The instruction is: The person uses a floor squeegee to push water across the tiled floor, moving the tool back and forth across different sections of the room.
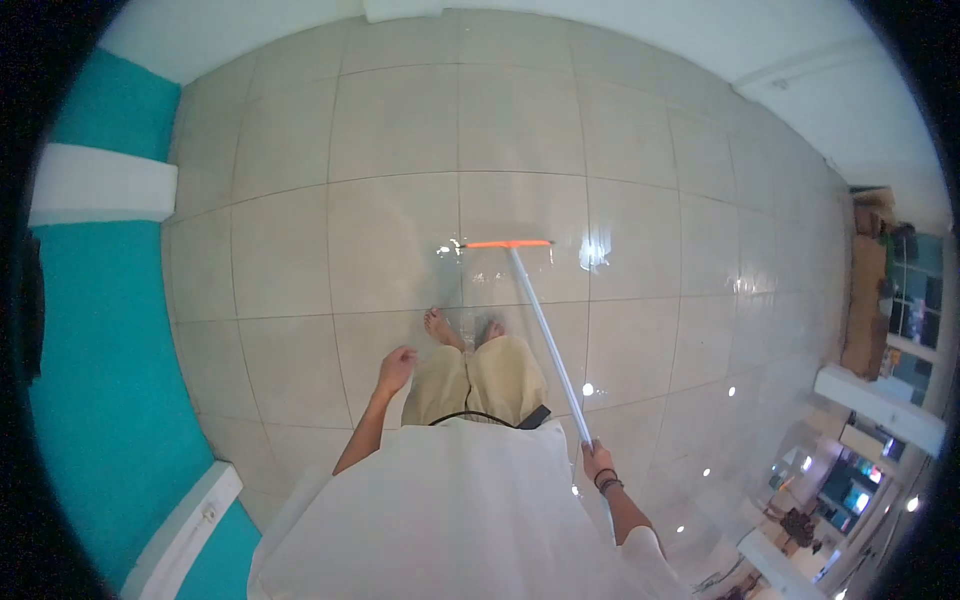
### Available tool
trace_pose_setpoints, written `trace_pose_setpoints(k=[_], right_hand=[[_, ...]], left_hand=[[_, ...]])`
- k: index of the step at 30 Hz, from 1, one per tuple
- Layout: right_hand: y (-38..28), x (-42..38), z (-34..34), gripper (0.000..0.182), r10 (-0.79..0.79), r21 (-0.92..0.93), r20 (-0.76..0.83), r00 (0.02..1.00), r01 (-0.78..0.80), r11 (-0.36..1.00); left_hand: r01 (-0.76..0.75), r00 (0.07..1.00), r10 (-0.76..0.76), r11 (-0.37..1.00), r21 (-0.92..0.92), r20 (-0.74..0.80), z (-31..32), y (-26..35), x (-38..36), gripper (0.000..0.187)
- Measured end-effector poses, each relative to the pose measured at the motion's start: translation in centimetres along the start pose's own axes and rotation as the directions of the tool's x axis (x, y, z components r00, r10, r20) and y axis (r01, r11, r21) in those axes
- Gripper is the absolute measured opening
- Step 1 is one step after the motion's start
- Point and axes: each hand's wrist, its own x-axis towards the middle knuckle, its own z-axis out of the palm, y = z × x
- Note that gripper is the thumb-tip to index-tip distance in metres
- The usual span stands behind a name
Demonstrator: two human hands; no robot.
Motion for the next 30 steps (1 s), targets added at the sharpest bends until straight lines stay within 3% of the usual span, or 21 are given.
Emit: trace_pose_setpoints(k=[3, 6, 7, 8, 9, 10, 11, 12, 14, 15, 17, 18, 20, 21, 22, 24, 27, 29, 30], right_hand=[[-2.4, 1.1, -1.5, 0.031, -0.108, -0.057, -0.033, 0.994, 0.106, 0.993], [-7.4, 5.5, -2.3, 0.032, -0.306, 0.031, -0.014, 0.952, 0.306, 0.952], [-10.3, 6.0, -2.8, 0.035, -0.34, 0.106, 0.001, 0.94, 0.338, 0.935], [-11.3, 8.3, -1.7, 0.039, -0.462, 0.165, 0.045, 0.886, 0.449, 0.878], [-11.6, 11.4, 0.7, 0.045, -0.684, 0.08, -0.004, 0.73, 0.682, 0.727], [-14.9, 10.1, -1.6, 0.049, -0.599, 0.291, 0.246, 0.762, 0.531, 0.796], [-18.1, 8.4, -5.2, 0.054, -0.523, 0.439, 0.492, 0.696, 0.32, 0.839], [-18.5, 9.0, -6.8, 0.054, -0.528, 0.449, 0.489, 0.694, 0.319, 0.835], [-17.7, 10.2, -8.8, 0.063, -0.671, 0.777, 0.597, 0.44, -0.107, 0.62], [-16.3, 10.3, -9.2, 0.063, -0.677, 0.778, 0.6, 0.427, -0.114, 0.617], [-13.9, 11.0, -10.7, 0.06, -0.842, 0.864, 0.392, 0.37, -0.463, 0.199], [-12.3, 11.1, -11.8, 0.06, -0.85, 0.866, 0.39, 0.355, -0.455, 0.208], [-8.4, 10.7, -14.1, 0.064, -0.793, 0.982, 0.18, 0.582, -0.154, 0.11], [-7.1, 10.2, -15.6, 0.055, -0.774, 0.931, 0.076, 0.629, -0.323, -0.171], [-5.7, 10.1, -16.8, 0.055, -0.78, 0.928, 0.082, 0.62, -0.333, -0.166], [-3.6, 10.5, -18.5, 0.048, -0.591, 0.823, -0.267, 0.761, -0.14, -0.551], [4.0, 10.8, -20.8, 0.045, -0.346, 0.607, -0.209, 0.915, -0.156, -0.78], [10.2, 9.6, -23.0, 0.043, -0.263, 0.515, -0.363, 0.894, -0.043, -0.856], [13.3, 8.8, -24.2, 0.043, -0.25, 0.436, -0.511, 0.822, -0.003, -0.9]], left_hand=[[-0.39, 0.905, 0.332, 0.897, 0.206, 0.266, 2.9, 9.4, 2.0, 0.029], [-0.552, 0.823, 0.481, 0.803, 0.225, 0.302, 7.7, 14.5, 3.0, 0.037], [-0.664, 0.745, 0.566, 0.678, 0.315, 0.354, 9.3, 15.3, 3.6, 0.036], [-0.756, 0.655, 0.632, 0.528, 0.388, 0.415, 10.7, 15.8, 4.0, 0.035], [-0.764, 0.645, 0.631, 0.52, 0.382, 0.431, 11.8, 15.5, 4.9, 0.035], [-0.722, 0.688, 0.533, 0.571, 0.39, 0.493, 12.7, 14.3, 6.0, 0.03], [-0.674, 0.721, 0.427, 0.616, 0.408, 0.545, 13.2, 13.6, 7.3, 0.025], [-0.655, 0.748, 0.452, 0.62, 0.432, 0.486, 13.2, 13.4, 8.4, 0.019], [-0.632, 0.773, 0.465, 0.622, 0.461, 0.432, 14.0, 13.2, 9.9, 0.018], [-0.622, 0.782, 0.47, 0.625, 0.471, 0.409, 14.7, 13.2, 10.2, 0.022], [-0.614, 0.789, 0.484, 0.613, 0.498, 0.377, 15.9, 13.3, 11.7, 0.027], [-0.568, 0.82, 0.489, 0.635, 0.524, 0.297, 16.9, 13.3, 12.5, 0.029], [-0.51, 0.848, 0.492, 0.661, 0.551, 0.195, 19.7, 13.6, 13.9, 0.03], [-0.506, 0.856, 0.453, 0.634, 0.585, 0.249, 20.9, 13.8, 14.4, 0.029], [-0.502, 0.862, 0.406, 0.605, 0.617, 0.303, 22.0, 13.8, 14.4, 0.028], [-0.509, 0.854, 0.443, 0.601, 0.616, 0.274, 24.6, 13.8, 14.7, 0.026], [-0.559, 0.828, 0.461, 0.642, 0.524, 0.319, 31.7, 15.5, 12.4, 0.024], [-0.636, 0.772, 0.523, 0.635, 0.439, 0.362, 37.9, 17.2, 9.6, 0.02], [-0.553, 0.815, 0.355, 0.714, 0.43, 0.459, 40.6, 20.2, 7.6, 0.005]])
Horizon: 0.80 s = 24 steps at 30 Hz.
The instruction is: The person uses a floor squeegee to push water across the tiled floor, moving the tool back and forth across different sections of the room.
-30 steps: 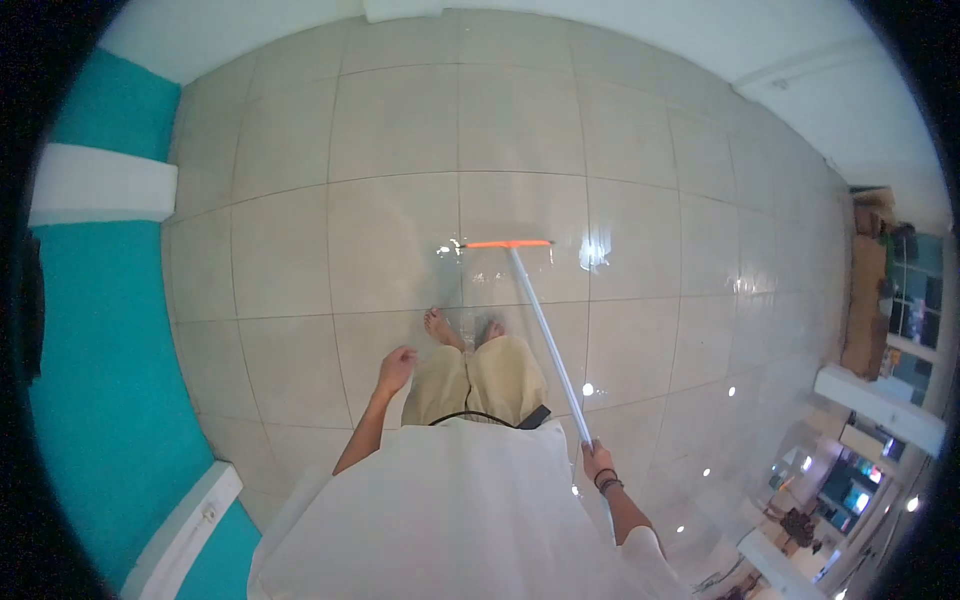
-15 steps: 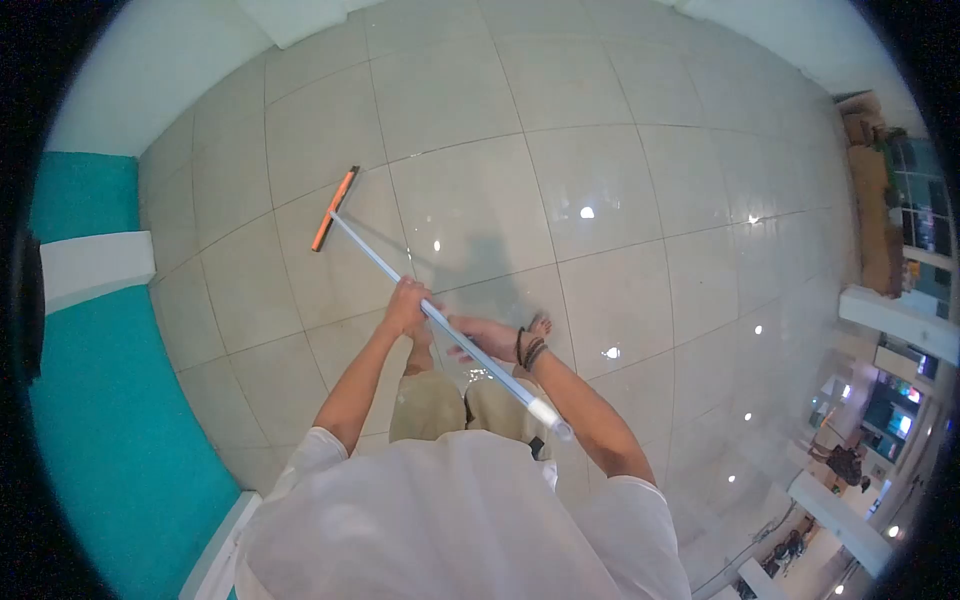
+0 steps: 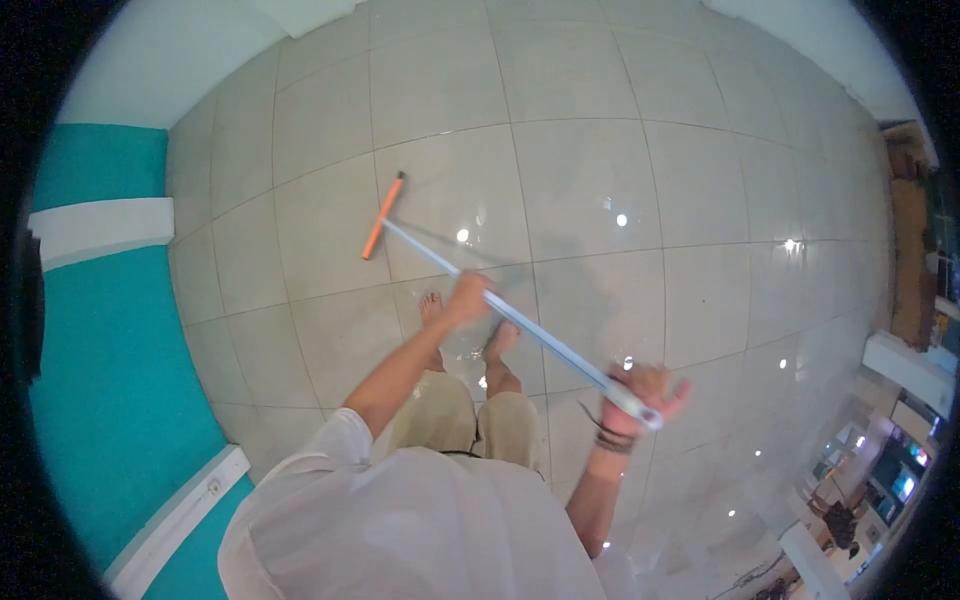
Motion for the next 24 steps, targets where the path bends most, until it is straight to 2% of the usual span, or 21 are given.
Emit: trace_pose_setpoints(k=[1, 2, 3, 4, 6, 7, 8, 9, 11, 12, 16, 18, 20, 21, 22, 23, 24], right_hand=[[-2.9, -1.4, 1.1, 0.041, -0.113, -0.045, 0.019, 0.993, 0.114, 0.993], [-5.7, -3.1, 2.5, 0.039, -0.221, -0.088, 0.046, 0.974, 0.224, 0.971], [-8.4, -4.7, 3.4, 0.037, -0.299, -0.163, 0.125, 0.946, 0.316, 0.934], [-10.8, -6.4, 4.2, 0.034, -0.368, -0.225, 0.214, 0.905, 0.412, 0.883], [-14.4, -10.3, 5.6, 0.031, -0.47, -0.393, 0.306, 0.828, 0.56, 0.73], [-15.1, -12.0, 6.5, 0.03, -0.482, -0.437, 0.358, 0.8, 0.6, 0.671], [-15.8, -13.7, 7.2, 0.028, -0.491, -0.483, 0.404, 0.772, 0.636, 0.601], [-16.2, -14.8, 7.9, 0.028, -0.498, -0.488, 0.407, 0.765, 0.643, 0.589], [-16.3, -16.6, 8.7, 0.026, -0.531, -0.548, 0.476, 0.701, 0.708, 0.445], [-16.8, -17.0, 8.9, 0.026, -0.543, -0.546, 0.48, 0.689, 0.719, 0.43], [-19.4, -17.9, 9.8, 0.026, -0.554, -0.477, 0.558, 0.617, 0.785, 0.395], [-20.0, -17.7, 9.7, 0.026, -0.578, -0.423, 0.561, 0.592, 0.806, 0.415], [-20.0, -16.5, 8.9, 0.026, -0.645, -0.413, 0.479, 0.595, 0.801, 0.433], [-18.7, -15.0, 8.2, 0.024, -0.656, -0.383, 0.45, 0.606, 0.794, 0.472], [-17.3, -13.4, 7.4, 0.024, -0.64, -0.353, 0.393, 0.66, 0.751, 0.558], [-15.6, -11.6, 6.3, 0.023, -0.619, -0.312, 0.341, 0.708, 0.706, 0.636], [-13.8, -9.8, 4.9, 0.021, -0.663, -0.361, 0.24, 0.709, 0.699, 0.618]], left_hand=[[-0.058, 0.998, 0.054, 0.994, -0.097, -0.045, 3.0, 2.8, 0.3, 0.005], [-0.124, 0.989, 0.119, 0.991, -0.055, -0.09, 4.4, 7.1, 0.5, 0.007], [-0.171, 0.984, 0.157, 0.968, -0.186, -0.086, 6.0, 10.9, 0.9, 0.005], [-0.174, 0.984, 0.177, 0.97, -0.17, 0.003, 7.5, 14.5, 1.1, 0.004], [-0.232, 0.97, 0.243, 0.933, -0.275, 0.009, 11.2, 20.6, 0.6, 0.005], [-0.255, 0.962, 0.274, 0.92, -0.297, 0.023, 11.7, 23.1, 0.7, 0.006], [-0.288, 0.936, 0.336, 0.904, -0.317, 0.108, 11.2, 25.5, 0.7, 0.007], [-0.317, 0.9, 0.394, 0.886, -0.339, 0.189, 11.1, 27.6, 0.6, 0.007], [-0.359, 0.886, 0.443, 0.844, -0.398, 0.141, 12.5, 30.0, 1.0, 0.008], [-0.39, 0.874, 0.477, 0.803, -0.451, 0.095, 13.3, 31.2, 1.0, 0.009], [-0.446, 0.845, 0.53, 0.775, -0.447, 0.076, 13.0, 33.8, 0.1, 0.012], [-0.415, 0.875, 0.483, 0.788, -0.455, 0.038, 10.5, 33.3, -0.4, 0.013], [-0.394, 0.914, 0.397, 0.815, -0.426, -0.086, 9.7, 30.9, -0.6, 0.012], [-0.362, 0.932, 0.337, 0.829, -0.426, -0.135, 9.0, 28.9, -0.3, 0.011], [-0.333, 0.942, 0.28, 0.841, -0.426, -0.183, 7.9, 26.6, 0.4, 0.01], [-0.332, 0.941, 0.281, 0.88, -0.339, -0.191, 6.8, 23.8, 1.3, 0.008], [-0.287, 0.933, 0.201, 0.916, -0.28, -0.299, 6.2, 20.9, 1.8, 0.008]])
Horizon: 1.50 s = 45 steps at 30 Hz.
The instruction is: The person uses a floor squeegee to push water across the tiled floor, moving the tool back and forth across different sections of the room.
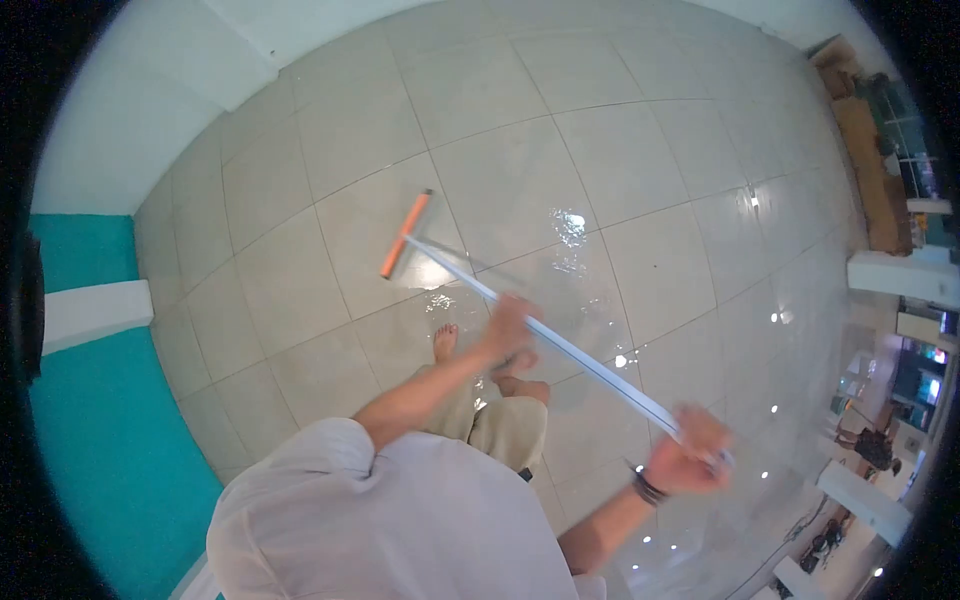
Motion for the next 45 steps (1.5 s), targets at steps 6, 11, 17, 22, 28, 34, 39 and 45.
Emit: trace_pose_setpoints(k=[6, 11, 17, 22, 28, 34, 39, 45], right_hand=[[16.3, -2.2, -4.9, 0.015, 0.36, -0.165, 0.065, 0.931, -0.345, 0.924], [12.4, 1.4, -11.2, 0.012, 0.31, -0.198, 0.097, 0.946, -0.287, 0.937], [-10.0, 11.5, -17.5, 0.018, 0.15, -0.339, -0.055, 0.987, -0.16, 0.927], [-22.5, 13.2, -18.6, 0.025, 0.056, -0.418, -0.074, 0.996, -0.082, 0.905], [-28.5, 14.3, -21.8, 0.029, -0.031, -0.431, -0.204, 0.979, -0.061, 0.9], [-25.3, 20.7, -22.5, 0.035, 0.037, -0.278, -0.114, 0.993, -0.068, 0.958], [-5.7, 23.8, -25.0, 0.032, 0.254, -0.127, -0.083, 0.964, -0.263, 0.956], [12.1, 19.7, -21.6, 0.01, 0.586, -0.17, 0.107, 0.803, -0.566, 0.807]], left_hand=[[0.119, 0.956, -0.272, 0.701, 0.703, 0.11, -6.8, -14.6, 4.2, 0.018], [0.109, 0.823, -0.43, 0.759, 0.642, 0.37, 1.4, -13.6, 4.7, 0.014], [0.124, 0.836, -0.234, 0.962, 0.245, 0.497, 24.7, 3.1, 1.7, 0.02], [0.111, 0.65, -0.152, 0.988, 0.104, 0.745, 35.6, 17.3, 0.2, 0.02], [0.04, 0.653, -0.032, 0.999, 0.008, 0.757, 39.4, 23.3, -0.4, 0.012], [0.084, 0.898, -0.121, 0.991, 0.105, 0.423, 36.3, 20.7, 3.6, 0.012], [0.173, 0.968, -0.222, 0.93, 0.324, 0.119, 25.9, 3.9, 11.3, 0.012], [0.259, 0.932, -0.363, 0.671, 0.695, 0.003, 15.2, -10.2, 18.0, 0.006]])
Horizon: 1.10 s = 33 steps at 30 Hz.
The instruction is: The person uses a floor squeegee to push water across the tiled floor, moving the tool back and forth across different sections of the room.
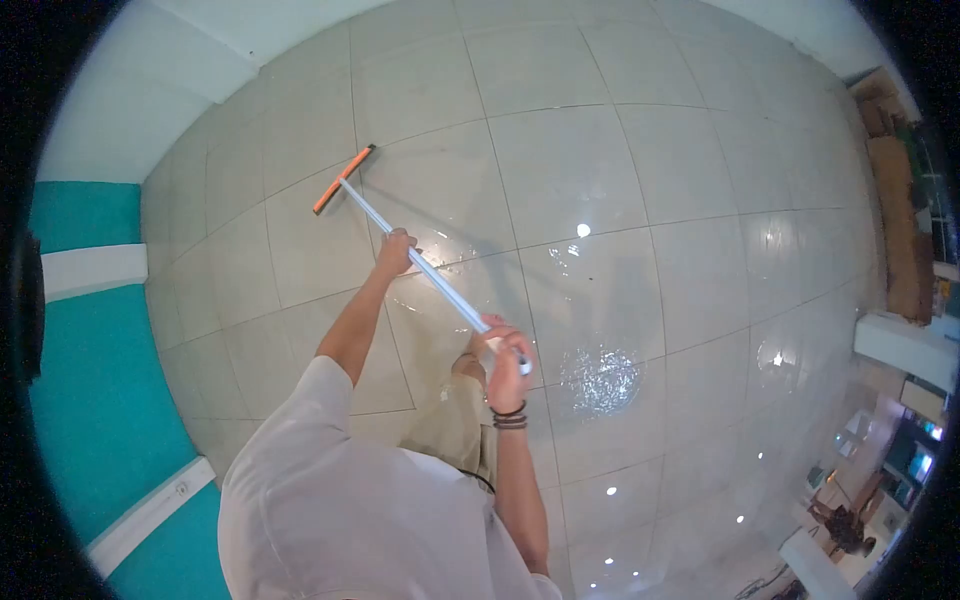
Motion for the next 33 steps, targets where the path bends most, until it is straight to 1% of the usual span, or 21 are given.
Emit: trace_pose_setpoints(k=[2, 3, 4, 5, 6, 7, 8, 9, 10, 12, 15, 17, 19, 20, 22, 25, 27, 28, 29, 31, 33], right_hand=[[-2.0, 0.3, -0.6, 0.009, -0.003, -0.023, -0.021, 1.0, 0.002, 1.0], [-4.0, 0.0, -1.0, 0.007, -0.006, -0.045, -0.048, 0.999, 0.004, 0.999], [-7.0, 0.2, -2.3, 0.011, -0.015, -0.261, -0.179, 0.984, -0.032, 0.965], [-10.1, 0.2, -3.7, 0.01, -0.11, -0.263, -0.196, 0.974, 0.056, 0.963], [-13.4, -0.2, -5.7, 0.011, -0.204, -0.265, -0.214, 0.955, 0.144, 0.953], [-16.4, -1.0, -8.2, 0.017, -0.336, -0.434, -0.178, 0.925, 0.233, 0.871], [-19.7, -2.2, -9.4, 0.02, -0.375, -0.421, -0.29, 0.88, 0.235, 0.876], [-22.7, -3.4, -10.4, 0.017, -0.364, -0.238, -0.406, 0.839, 0.287, 0.928], [-25.9, -4.7, -11.7, 0.019, -0.358, -0.189, -0.234, 0.904, 0.319, 0.929], [-31.7, -8.5, -15.1, 0.024, -0.361, -0.262, -0.258, 0.896, 0.294, 0.919], [-38.4, -14.5, -17.6, 0.027, -0.414, -0.318, -0.301, 0.859, 0.319, 0.893], [-41.8, -17.6, -18.5, 0.029, -0.428, -0.34, -0.329, 0.841, 0.318, 0.885], [-44.4, -20.2, -18.7, 0.015, -0.482, -0.374, -0.47, 0.74, 0.328, 0.867], [-45.8, -21.2, -19.3, 0.015, -0.489, -0.378, -0.465, 0.738, 0.334, 0.864], [-48.1, -23.2, -20.2, 0.017, -0.563, -0.409, -0.562, 0.606, 0.388, 0.826], [-50.9, -24.4, -20.7, 0.016, -0.631, -0.522, -0.57, 0.525, 0.361, 0.772], [-52.9, -23.9, -21.8, 0.017, -0.643, -0.503, -0.563, 0.519, 0.402, 0.765], [-54.1, -23.4, -22.3, 0.019, -0.654, -0.491, -0.495, 0.572, 0.437, 0.754], [-54.8, -22.8, -22.3, 0.02, -0.659, -0.469, -0.422, 0.623, 0.472, 0.746], [-55.5, -20.4, -24.6, 0.022, -0.642, -0.44, -0.445, 0.625, 0.472, 0.764], [-54.4, -18.1, -28.8, 0.028, -0.555, -0.417, -0.447, 0.701, 0.386, 0.823]], left_hand=[[-0.113, 0.976, 0.102, 0.993, 0.045, 0.191, 0.6, -0.2, 0.8, 0.009], [-0.119, 0.969, 0.126, 0.992, -0.048, 0.214, 1.5, 1.7, 0.4, 0.009], [-0.12, 0.962, 0.15, 0.983, -0.141, 0.228, 2.9, 4.9, 0.4, 0.009], [-0.183, 0.946, 0.275, 0.888, -0.421, 0.168, 6.6, 7.1, -0.2, 0.007], [-0.168, 0.97, 0.224, 0.897, -0.409, 0.091, 9.3, 11.3, -1.5, 0.009], [-0.114, 0.956, 0.203, 0.921, -0.373, 0.209, 7.3, 17.0, -3.4, 0.015], [-0.116, 0.928, 0.229, 0.927, -0.356, 0.295, 8.3, 21.5, -5.1, 0.02], [-0.158, 0.899, 0.275, 0.93, -0.333, 0.341, 7.9, 26.0, -6.8, 0.021], [-0.176, 0.86, 0.323, 0.914, -0.365, 0.396, 7.5, 30.0, -8.7, 0.021], [-0.136, 0.813, 0.377, 0.864, -0.484, 0.443, 7.6, 37.6, -12.6, 0.02], [-0.194, 0.74, 0.504, 0.793, -0.577, 0.445, 9.2, 46.8, -18.7, 0.015], [-0.23, 0.671, 0.594, 0.736, -0.637, 0.443, 8.6, 51.6, -21.5, 0.015], [-0.259, 0.66, 0.619, 0.72, -0.644, 0.426, 10.1, 56.1, -24.9, 0.018], [-0.244, 0.611, 0.657, 0.687, -0.684, 0.442, 9.5, 58.1, -25.8, 0.018], [-0.217, 0.547, 0.696, 0.655, -0.724, 0.466, 9.9, 61.8, -28.1, 0.018], [-0.243, 0.534, 0.753, 0.572, -0.784, 0.384, 10.8, 66.4, -30.2, 0.019], [-0.181, 0.494, 0.75, 0.583, -0.792, 0.439, 8.2, 67.8, -29.6, 0.017], [-0.175, 0.493, 0.746, 0.589, -0.789, 0.447, 7.4, 68.4, -29.8, 0.017], [-0.202, 0.566, 0.71, 0.613, -0.764, 0.42, 6.4, 68.1, -29.3, 0.017], [-0.221, 0.724, 0.601, 0.667, -0.711, 0.338, 6.4, 67.2, -26.9, 0.016], [-0.204, 0.841, 0.469, 0.737, -0.644, 0.271, 7.4, 64.5, -23.5, 0.014]])
